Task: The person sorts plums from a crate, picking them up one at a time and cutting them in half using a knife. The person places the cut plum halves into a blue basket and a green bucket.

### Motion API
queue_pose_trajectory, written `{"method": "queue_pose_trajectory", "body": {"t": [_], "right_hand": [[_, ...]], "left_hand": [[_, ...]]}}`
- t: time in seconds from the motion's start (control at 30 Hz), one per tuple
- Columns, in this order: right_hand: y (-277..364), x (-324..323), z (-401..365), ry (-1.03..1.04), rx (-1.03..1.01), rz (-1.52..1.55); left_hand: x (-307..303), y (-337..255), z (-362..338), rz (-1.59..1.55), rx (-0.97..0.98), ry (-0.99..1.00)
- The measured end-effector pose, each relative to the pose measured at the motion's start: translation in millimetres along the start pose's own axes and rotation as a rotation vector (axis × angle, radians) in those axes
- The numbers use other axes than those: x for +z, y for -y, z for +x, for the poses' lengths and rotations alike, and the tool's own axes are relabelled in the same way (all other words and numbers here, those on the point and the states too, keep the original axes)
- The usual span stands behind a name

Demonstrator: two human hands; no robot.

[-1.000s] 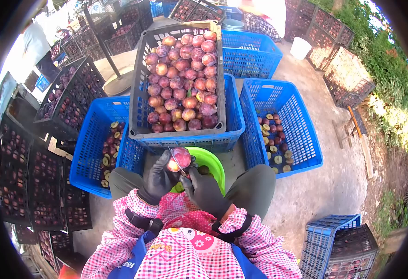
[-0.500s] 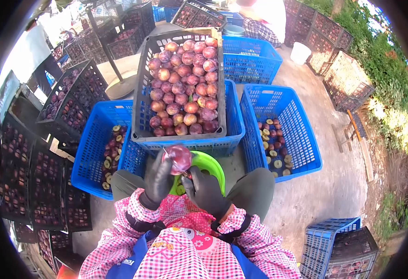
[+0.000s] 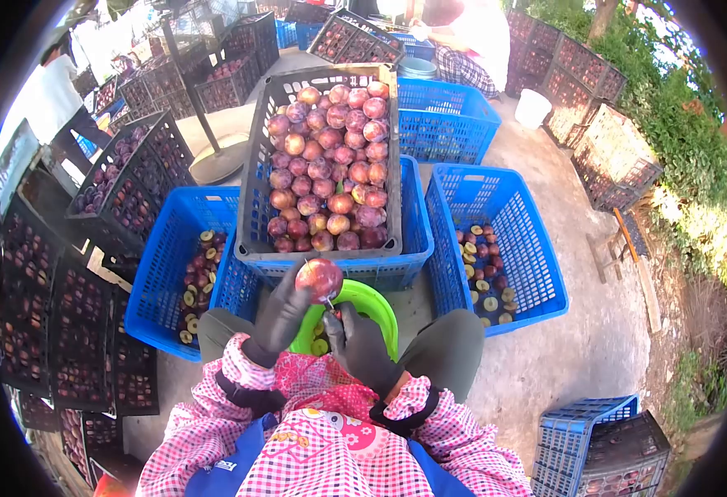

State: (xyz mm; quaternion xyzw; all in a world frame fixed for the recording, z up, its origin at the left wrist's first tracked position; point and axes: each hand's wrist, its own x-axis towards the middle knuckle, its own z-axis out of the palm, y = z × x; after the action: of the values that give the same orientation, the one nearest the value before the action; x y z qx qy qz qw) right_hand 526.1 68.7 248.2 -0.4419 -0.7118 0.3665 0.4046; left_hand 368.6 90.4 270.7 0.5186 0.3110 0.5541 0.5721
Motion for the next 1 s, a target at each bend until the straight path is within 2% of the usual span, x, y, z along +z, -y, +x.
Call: {"method": "queue_pose_trajectory", "body": {"t": [0.03,0.1,0.17,0.2,0.23,0.27,0.3,0.33,0.37,0.43,0.47,0.5,0.57,0.6,0.67,0.7,0.73,0.8,0.9,0.93,0.97,1.0], "right_hand": [[-4,3,1,0.0,0.001,0.001],[-12,13,-3,-0.038,-0.055,-0.057],[-9,12,-3,-0.053,-0.07,-0.073],[-1,9,-1,-0.026,0.032,0.07],[6,6,1,-0.002,0.136,0.213],[11,0,9,-0.005,0.132,0.209],[14,-9,18,0.123,0.363,0.388],[18,-15,20,0.251,0.601,0.569],[22,-18,15,0.248,0.602,0.571],[34,-28,9,-0.043,0.033,-0.17],[51,-41,8,-0.117,0.117,-0.207],[41,-41,13,-0.123,0.134,-0.202],[6,-37,31,-0.176,-0.002,-0.058],[-1,-37,35,-0.072,0.099,-0.277],[-3,-28,35,-0.067,0.071,-0.217],[-3,-24,34,-0.063,0.045,-0.155],[0,-23,33,-0.07,0.101,-0.118],[-6,-15,27,-0.117,0.073,-0.111],[-13,-11,22,-0.212,0.029,-0.079],[-14,-14,23,-0.228,-0.102,-0.15],[-13,-17,23,-0.237,-0.227,-0.219],[-7,-20,25,-0.212,-0.233,-0.29]], "left_hand": [[2,1,-2,-0.537,-0.159,0.018],[-6,7,-2,-0.555,-0.23,0.049],[-6,2,-5,0.227,-0.172,-0.119],[1,-16,-2,0.335,-0.088,-0.057],[-2,-13,0,0.334,-0.087,-0.056],[-9,-4,4,0.404,-0.049,-0.05],[-17,8,8,0.472,-0.012,-0.046],[-28,25,12,0.382,-0.074,-0.04],[-35,30,9,0.382,-0.075,-0.037],[-46,35,12,0.616,-0.084,-0.107],[-48,37,7,0.191,-0.168,-0.184],[-56,51,9,-0.133,-0.195,-0.154],[-39,58,0,-0.423,-0.146,-0.035],[-25,54,-2,-0.425,-0.144,-0.035],[-4,49,-9,-0.625,-0.415,-0.083],[-5,57,-12,-0.627,-0.423,-0.087],[-8,71,-15,-0.442,-0.379,-0.106],[0,73,-16,-0.13,-0.237,-0.177],[5,58,-9,-0.126,-0.294,-0.074],[14,54,-7,-0.312,-0.384,-0.141],[16,50,-7,-0.322,-0.39,-0.146],[14,48,-11,-0.413,-0.497,-0.097]]}}
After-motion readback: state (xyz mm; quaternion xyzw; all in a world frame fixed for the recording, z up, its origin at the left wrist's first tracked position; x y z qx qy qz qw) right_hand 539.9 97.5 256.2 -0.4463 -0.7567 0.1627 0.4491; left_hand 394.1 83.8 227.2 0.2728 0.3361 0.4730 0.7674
